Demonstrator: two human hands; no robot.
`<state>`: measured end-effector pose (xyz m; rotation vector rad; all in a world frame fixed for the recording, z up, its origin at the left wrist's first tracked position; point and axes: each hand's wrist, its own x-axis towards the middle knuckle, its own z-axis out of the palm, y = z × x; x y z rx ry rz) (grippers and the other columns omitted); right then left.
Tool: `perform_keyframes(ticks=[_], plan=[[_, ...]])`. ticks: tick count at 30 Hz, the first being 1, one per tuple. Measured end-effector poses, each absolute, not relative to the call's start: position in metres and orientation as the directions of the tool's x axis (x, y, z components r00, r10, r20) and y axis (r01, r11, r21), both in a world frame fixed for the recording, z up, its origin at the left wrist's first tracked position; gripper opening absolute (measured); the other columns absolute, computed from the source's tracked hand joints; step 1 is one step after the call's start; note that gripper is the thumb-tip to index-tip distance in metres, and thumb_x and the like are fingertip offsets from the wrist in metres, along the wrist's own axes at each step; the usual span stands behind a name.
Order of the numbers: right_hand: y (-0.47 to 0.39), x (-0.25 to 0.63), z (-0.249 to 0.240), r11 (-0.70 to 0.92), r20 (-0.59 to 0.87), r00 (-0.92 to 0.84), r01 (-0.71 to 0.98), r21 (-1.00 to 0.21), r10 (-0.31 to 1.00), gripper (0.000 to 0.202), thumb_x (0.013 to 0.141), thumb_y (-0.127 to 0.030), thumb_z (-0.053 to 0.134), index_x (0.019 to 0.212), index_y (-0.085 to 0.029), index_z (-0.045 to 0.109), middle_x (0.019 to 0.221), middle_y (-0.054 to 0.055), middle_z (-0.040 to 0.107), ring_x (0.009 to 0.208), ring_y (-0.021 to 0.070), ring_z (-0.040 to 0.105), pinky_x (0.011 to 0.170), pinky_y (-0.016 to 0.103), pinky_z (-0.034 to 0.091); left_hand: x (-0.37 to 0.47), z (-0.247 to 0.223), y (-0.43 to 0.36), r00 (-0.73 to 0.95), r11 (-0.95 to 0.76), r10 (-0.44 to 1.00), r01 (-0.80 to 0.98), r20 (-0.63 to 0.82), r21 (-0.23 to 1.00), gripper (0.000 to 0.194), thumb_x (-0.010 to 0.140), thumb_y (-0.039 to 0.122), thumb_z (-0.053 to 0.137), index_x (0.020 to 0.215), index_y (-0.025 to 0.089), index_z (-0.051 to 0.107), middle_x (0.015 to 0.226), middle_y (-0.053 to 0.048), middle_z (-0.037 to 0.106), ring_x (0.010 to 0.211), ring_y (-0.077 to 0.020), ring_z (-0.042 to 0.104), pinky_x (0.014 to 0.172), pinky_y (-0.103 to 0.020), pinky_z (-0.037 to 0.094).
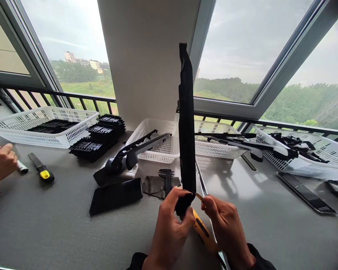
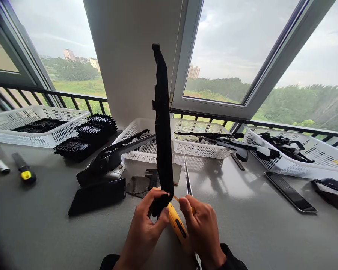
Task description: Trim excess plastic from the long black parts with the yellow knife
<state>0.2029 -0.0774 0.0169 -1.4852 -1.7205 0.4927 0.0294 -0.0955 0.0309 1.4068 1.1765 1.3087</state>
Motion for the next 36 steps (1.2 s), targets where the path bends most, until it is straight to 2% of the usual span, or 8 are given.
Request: perform_keyframes(ticks=[3, 8, 13, 19, 26, 32, 36], plan=[[-0.0780, 0.2004, 0.0154, 0.272, 0.309, -0.059, 0.647, -0.713, 0.949, 0.076, 0.108, -0.076, 0.036, 0.059, -0.019, 0.047, 0.052, -0.003, 0.039, 0.046, 0.0095, 0.037, 0.050, 0.025, 0.026, 0.0295, 0.0316, -0.0947, 0.010, -0.199, 0.980, 0.091, 0.199, 0.976, 0.019, 0.094, 0.025, 0.067, 0.112, 0.028, 0.073, 0.108, -0.002, 0.072, 0.099, -0.0236, 0.068, 0.097, -0.038, 0.053], [-0.0766, 0.2039, 0.0135, 0.228, 0.301, -0.002, 0.656, -0.720, 0.954, 0.077, 0.109, -0.077, 0.031, 0.063, -0.019, 0.054, 0.054, -0.003, 0.040, 0.050, 0.0106, 0.039, 0.052, 0.024, 0.028, 0.0286, 0.0315, -0.0947, 0.030, -0.212, 0.977, 0.109, 0.210, 0.971, 0.021, 0.096, 0.024, 0.063, 0.114, 0.028, 0.072, 0.111, -0.002, 0.071, 0.101, -0.0232, 0.067, 0.098, -0.038, 0.052], [-0.0768, 0.2050, 0.0142, 0.260, 0.290, -0.069, 0.669, -0.697, 0.955, 0.077, 0.108, -0.078, 0.032, 0.061, -0.019, 0.050, 0.052, -0.003, 0.040, 0.048, 0.0104, 0.039, 0.051, 0.025, 0.027, 0.0294, 0.0296, -0.0951, 0.018, -0.210, 0.978, 0.132, 0.210, 0.969, 0.020, 0.096, 0.025, 0.065, 0.114, 0.028, 0.072, 0.111, -0.003, 0.071, 0.100, -0.0236, 0.067, 0.098, -0.038, 0.052], [-0.0758, 0.2065, 0.0177, 0.211, 0.279, -0.006, 0.672, -0.710, 0.960, 0.080, 0.107, -0.081, 0.028, 0.062, -0.020, 0.053, 0.055, -0.002, 0.041, 0.051, 0.0120, 0.039, 0.051, 0.026, 0.028, 0.0275, 0.0277, -0.0961, 0.014, -0.203, 0.979, 0.116, 0.203, 0.972, 0.022, 0.097, 0.028, 0.065, 0.118, 0.027, 0.072, 0.117, -0.005, 0.073, 0.106, -0.0259, 0.068, 0.103, -0.042, 0.052], [-0.0778, 0.1991, 0.0204, 0.257, 0.269, -0.087, 0.664, -0.702, 0.959, 0.078, 0.105, -0.083, 0.034, 0.058, -0.021, 0.041, 0.049, -0.002, 0.042, 0.045, 0.0103, 0.039, 0.051, 0.027, 0.026, 0.0272, 0.0309, -0.0932, 0.020, -0.194, 0.981, 0.028, 0.193, 0.981, 0.018, 0.101, 0.032, 0.067, 0.118, 0.027, 0.071, 0.116, -0.004, 0.072, 0.106, -0.0244, 0.069, 0.098, -0.037, 0.054], [-0.0767, 0.2010, 0.0185, 0.215, 0.253, -0.047, 0.687, -0.694, 0.966, 0.079, 0.105, -0.084, 0.030, 0.062, -0.021, 0.048, 0.053, -0.002, 0.046, 0.048, 0.0117, 0.043, 0.053, 0.027, 0.027, 0.0241, 0.0304, -0.0951, 0.006, -0.197, 0.980, 0.026, 0.197, 0.980, 0.019, 0.101, 0.033, 0.067, 0.119, 0.026, 0.070, 0.119, -0.004, 0.071, 0.110, -0.0244, 0.068, 0.105, -0.038, 0.052], [-0.0759, 0.2002, 0.0186, 0.230, 0.250, -0.074, 0.692, -0.685, 0.966, 0.080, 0.104, -0.085, 0.028, 0.061, -0.021, 0.047, 0.051, -0.002, 0.046, 0.047, 0.0120, 0.042, 0.054, 0.027, 0.027, 0.0227, 0.0314, -0.0951, 0.000, -0.219, 0.976, 0.016, 0.220, 0.975, 0.018, 0.101, 0.031, 0.068, 0.119, 0.026, 0.071, 0.118, -0.004, 0.072, 0.109, -0.0236, 0.070, 0.102, -0.037, 0.053]])
